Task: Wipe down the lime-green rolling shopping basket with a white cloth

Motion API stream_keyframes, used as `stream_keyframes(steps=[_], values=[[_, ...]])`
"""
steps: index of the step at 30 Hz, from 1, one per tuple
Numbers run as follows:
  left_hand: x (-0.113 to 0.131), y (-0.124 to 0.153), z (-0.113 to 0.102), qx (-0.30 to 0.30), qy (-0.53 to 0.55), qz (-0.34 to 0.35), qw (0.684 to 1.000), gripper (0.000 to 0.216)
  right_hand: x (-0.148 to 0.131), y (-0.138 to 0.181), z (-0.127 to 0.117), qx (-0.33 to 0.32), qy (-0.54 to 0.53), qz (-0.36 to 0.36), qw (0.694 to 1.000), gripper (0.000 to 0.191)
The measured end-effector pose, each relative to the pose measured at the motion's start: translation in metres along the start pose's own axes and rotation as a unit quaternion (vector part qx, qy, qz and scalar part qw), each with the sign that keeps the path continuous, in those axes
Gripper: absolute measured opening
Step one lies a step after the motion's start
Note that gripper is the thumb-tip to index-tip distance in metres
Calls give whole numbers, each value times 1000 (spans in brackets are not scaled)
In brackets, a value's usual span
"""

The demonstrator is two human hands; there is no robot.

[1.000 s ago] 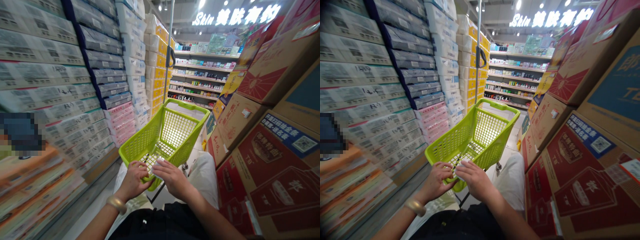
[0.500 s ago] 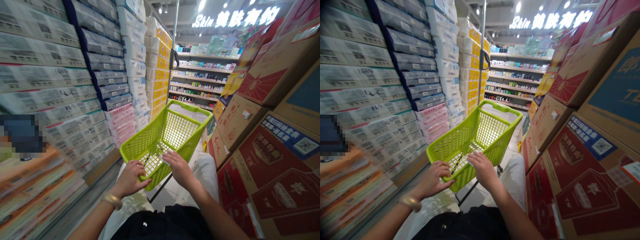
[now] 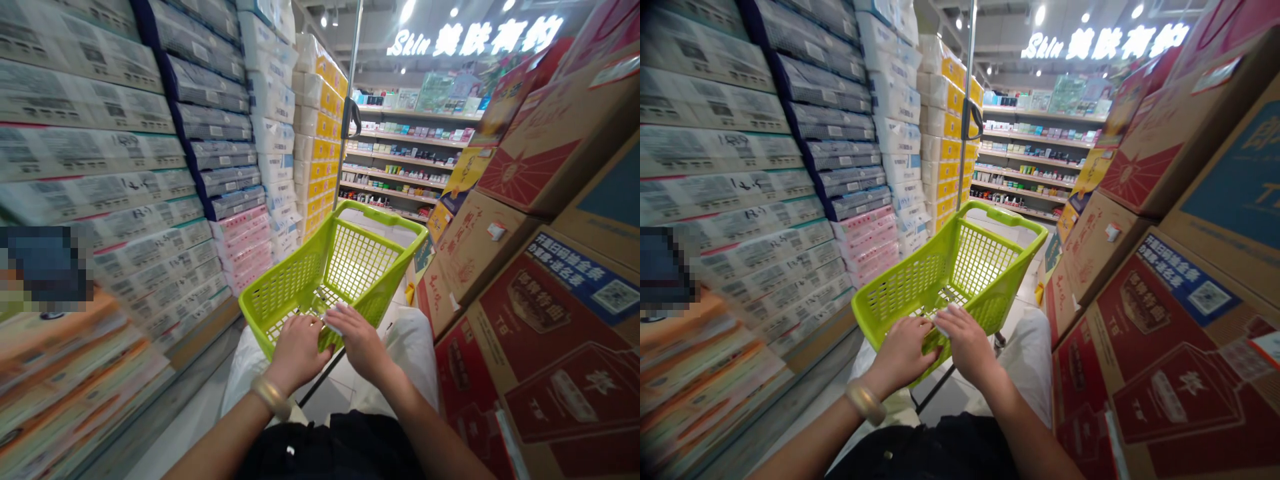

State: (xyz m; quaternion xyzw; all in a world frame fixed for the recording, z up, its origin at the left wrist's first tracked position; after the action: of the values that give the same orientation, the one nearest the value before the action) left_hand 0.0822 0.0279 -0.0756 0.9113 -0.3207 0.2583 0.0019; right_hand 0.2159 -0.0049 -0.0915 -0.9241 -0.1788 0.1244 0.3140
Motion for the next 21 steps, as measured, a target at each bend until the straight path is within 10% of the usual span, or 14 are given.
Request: stream_keyframes(steps=[21], values=[[-19,-6,14,-30,23,62,997,22,14,6,-5,50,26,73,996,54]])
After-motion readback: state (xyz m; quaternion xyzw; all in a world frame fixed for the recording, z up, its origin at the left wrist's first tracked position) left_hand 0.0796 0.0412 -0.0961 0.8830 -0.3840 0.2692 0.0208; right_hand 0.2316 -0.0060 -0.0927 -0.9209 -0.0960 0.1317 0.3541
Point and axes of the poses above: each hand's wrist, its own y-axis away from the middle knuckle, its own z-axis out of the palm, x = y × z, the point moved 5 cm from there along -y, towards the middle knuckle, and after that the axes turned 13 degrees about y, right-handed, at the moved point
